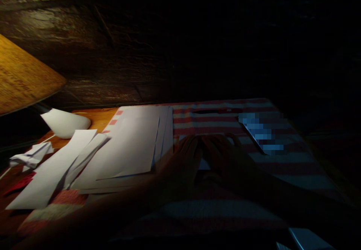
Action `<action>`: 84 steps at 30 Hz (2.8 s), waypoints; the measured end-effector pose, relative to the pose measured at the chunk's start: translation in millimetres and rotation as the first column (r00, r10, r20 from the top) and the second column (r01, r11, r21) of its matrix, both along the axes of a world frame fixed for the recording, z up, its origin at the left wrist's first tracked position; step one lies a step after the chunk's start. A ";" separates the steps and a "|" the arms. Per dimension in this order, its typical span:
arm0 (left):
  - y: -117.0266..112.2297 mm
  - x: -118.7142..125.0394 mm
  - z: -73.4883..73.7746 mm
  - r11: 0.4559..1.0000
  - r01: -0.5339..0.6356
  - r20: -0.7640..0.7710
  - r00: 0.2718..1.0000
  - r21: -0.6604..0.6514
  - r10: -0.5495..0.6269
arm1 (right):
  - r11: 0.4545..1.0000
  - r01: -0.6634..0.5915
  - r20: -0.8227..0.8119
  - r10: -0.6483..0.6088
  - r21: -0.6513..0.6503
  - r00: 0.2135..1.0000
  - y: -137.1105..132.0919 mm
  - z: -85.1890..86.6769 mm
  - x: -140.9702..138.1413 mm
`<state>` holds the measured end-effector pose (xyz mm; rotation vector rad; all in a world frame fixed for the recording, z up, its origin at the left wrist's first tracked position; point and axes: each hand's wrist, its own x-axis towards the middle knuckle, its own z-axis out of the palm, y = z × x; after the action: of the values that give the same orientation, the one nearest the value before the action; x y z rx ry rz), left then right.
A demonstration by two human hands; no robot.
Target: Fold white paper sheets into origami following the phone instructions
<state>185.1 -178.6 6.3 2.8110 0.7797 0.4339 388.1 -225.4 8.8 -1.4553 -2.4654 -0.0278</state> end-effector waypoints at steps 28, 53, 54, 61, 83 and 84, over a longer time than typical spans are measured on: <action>0.3 -19.0 15.1 0.979 -0.152 -0.158 0.972 0.133 0.172 | 0.966 0.243 0.080 -0.250 0.081 0.965 -6.3 15.4 10.3; -4.1 -10.5 2.0 0.997 -0.070 -0.083 0.994 0.042 0.073 | 1.000 0.017 -0.215 -0.013 0.014 0.976 2.1 -1.2 1.6; -3.4 -12.0 3.0 0.995 -0.093 -0.091 0.991 0.047 0.097 | 0.999 0.041 -0.210 -0.037 0.015 0.977 1.4 1.7 1.7; 1.8 -18.4 10.8 0.984 -0.176 -0.112 0.978 0.013 0.177 | 0.976 0.214 -0.127 -0.218 -0.046 0.968 -2.8 13.6 0.2; 58.2 -13.0 -14.6 0.885 -0.119 0.617 0.674 -0.451 0.405 | 0.924 0.277 -0.616 -0.382 -0.264 0.689 35.5 4.0 21.6; 59.4 -12.3 -14.8 0.846 -0.047 0.668 0.591 -0.530 0.452 | 0.919 0.254 -0.691 -0.393 -0.300 0.606 36.8 2.2 23.0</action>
<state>172.8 -119.2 -8.4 1.7529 0.9052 1.2263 411.2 -188.6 11.0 -1.5499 -1.5355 0.6090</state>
